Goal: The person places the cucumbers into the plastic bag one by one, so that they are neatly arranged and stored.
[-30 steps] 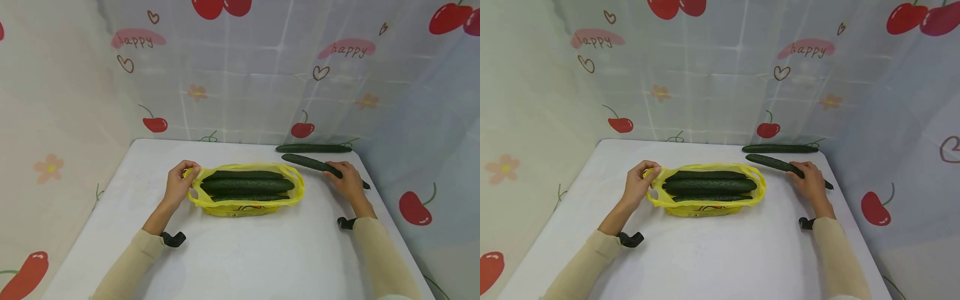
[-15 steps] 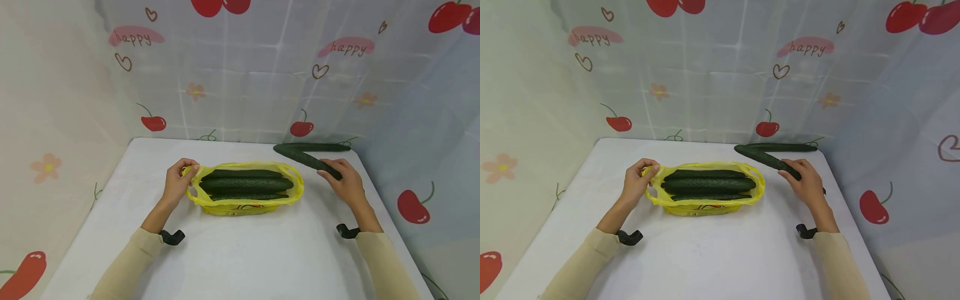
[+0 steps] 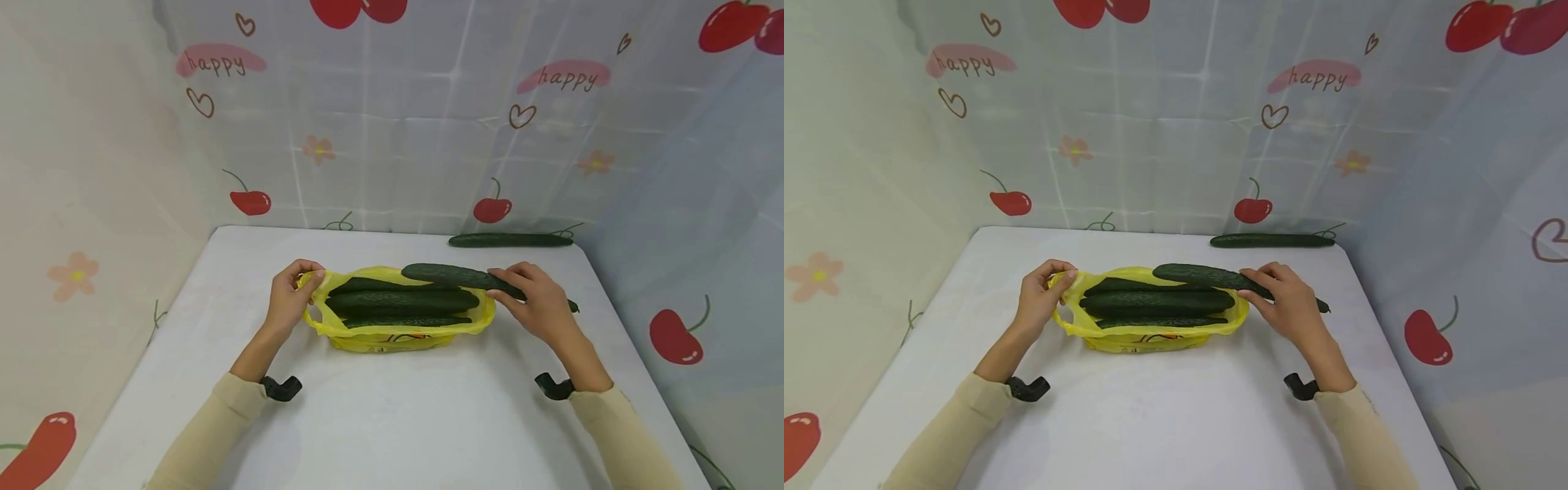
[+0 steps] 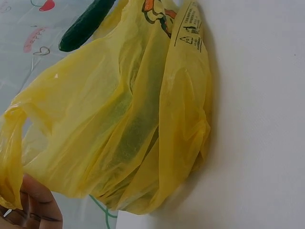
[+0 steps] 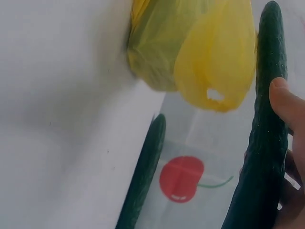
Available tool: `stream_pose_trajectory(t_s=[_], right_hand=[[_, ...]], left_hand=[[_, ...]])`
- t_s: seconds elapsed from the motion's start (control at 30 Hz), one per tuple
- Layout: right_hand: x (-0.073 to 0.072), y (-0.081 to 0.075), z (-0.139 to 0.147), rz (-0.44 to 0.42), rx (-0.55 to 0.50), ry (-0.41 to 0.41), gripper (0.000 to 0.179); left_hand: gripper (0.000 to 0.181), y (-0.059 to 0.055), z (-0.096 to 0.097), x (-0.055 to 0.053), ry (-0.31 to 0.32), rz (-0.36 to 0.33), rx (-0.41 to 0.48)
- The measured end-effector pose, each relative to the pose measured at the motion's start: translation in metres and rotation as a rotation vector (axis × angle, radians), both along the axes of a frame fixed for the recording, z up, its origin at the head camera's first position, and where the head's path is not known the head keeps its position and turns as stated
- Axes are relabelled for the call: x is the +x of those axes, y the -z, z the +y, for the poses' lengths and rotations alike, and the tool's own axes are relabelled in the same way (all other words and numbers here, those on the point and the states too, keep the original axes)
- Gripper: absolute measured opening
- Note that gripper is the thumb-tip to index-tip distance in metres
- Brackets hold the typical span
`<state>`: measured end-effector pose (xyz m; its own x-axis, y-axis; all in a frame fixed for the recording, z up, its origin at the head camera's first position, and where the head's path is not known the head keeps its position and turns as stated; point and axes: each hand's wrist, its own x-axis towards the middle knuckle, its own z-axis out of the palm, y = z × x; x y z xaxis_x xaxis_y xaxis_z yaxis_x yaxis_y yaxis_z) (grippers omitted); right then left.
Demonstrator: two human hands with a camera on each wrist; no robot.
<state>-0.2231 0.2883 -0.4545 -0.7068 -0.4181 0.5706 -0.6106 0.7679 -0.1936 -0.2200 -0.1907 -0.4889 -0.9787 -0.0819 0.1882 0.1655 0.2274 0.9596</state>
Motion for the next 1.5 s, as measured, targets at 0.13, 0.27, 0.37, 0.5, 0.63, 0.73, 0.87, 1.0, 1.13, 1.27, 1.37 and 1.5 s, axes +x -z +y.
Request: stream_pose_trajectory(t_s=[0.13, 0.27, 0.37, 0.5, 0.63, 0.73, 0.87, 1.0, 1.13, 1.27, 1.37, 1.5], right_hand=[[0.002, -0.003, -0.015, 0.062, 0.036, -0.076, 0.049], [0.006, -0.006, -0.033, 0.063, 0.072, -0.106, 0.062], [0.010, -0.007, -0.048, 0.046, 0.099, -0.115, 0.049], [0.015, -0.006, -0.070, 0.027, 0.154, -0.105, 0.049], [0.016, -0.001, -0.091, 0.007, 0.201, -0.095, 0.046], [0.016, 0.003, -0.104, -0.008, 0.217, -0.098, 0.044], [0.018, 0.008, -0.115, -0.012, 0.230, -0.106, 0.043], [0.019, 0.012, -0.123, -0.015, 0.236, -0.125, 0.042], [0.019, 0.015, -0.131, -0.085, 0.220, -0.135, 0.042], [0.016, 0.017, -0.137, -0.226, 0.194, -0.126, 0.043], [0.012, 0.017, -0.139, -0.351, 0.176, -0.122, 0.045], [0.006, 0.012, -0.138, -0.485, 0.152, -0.161, 0.044]], left_hand=[[0.027, -0.001, 0.001, -0.001, 0.003, -0.005, 0.003], [0.029, -0.002, 0.001, 0.000, 0.001, -0.014, 0.007], [0.029, -0.001, 0.001, 0.000, -0.004, -0.013, 0.005], [0.028, 0.000, 0.001, 0.000, -0.008, -0.011, 0.003], [0.026, -0.001, 0.001, 0.001, -0.012, -0.009, 0.003], [0.026, -0.002, 0.001, 0.001, -0.008, -0.001, -0.002], [0.025, -0.003, 0.001, 0.001, 0.001, 0.007, -0.005], [0.025, -0.004, 0.001, 0.000, 0.000, 0.011, -0.008], [0.027, -0.007, 0.001, -0.001, 0.003, 0.015, -0.006], [0.028, -0.009, 0.002, -0.001, 0.002, 0.017, 0.006], [0.029, -0.010, 0.001, 0.000, 0.000, 0.011, 0.001], [0.028, -0.010, 0.000, 0.000, -0.012, 0.016, 0.003]])
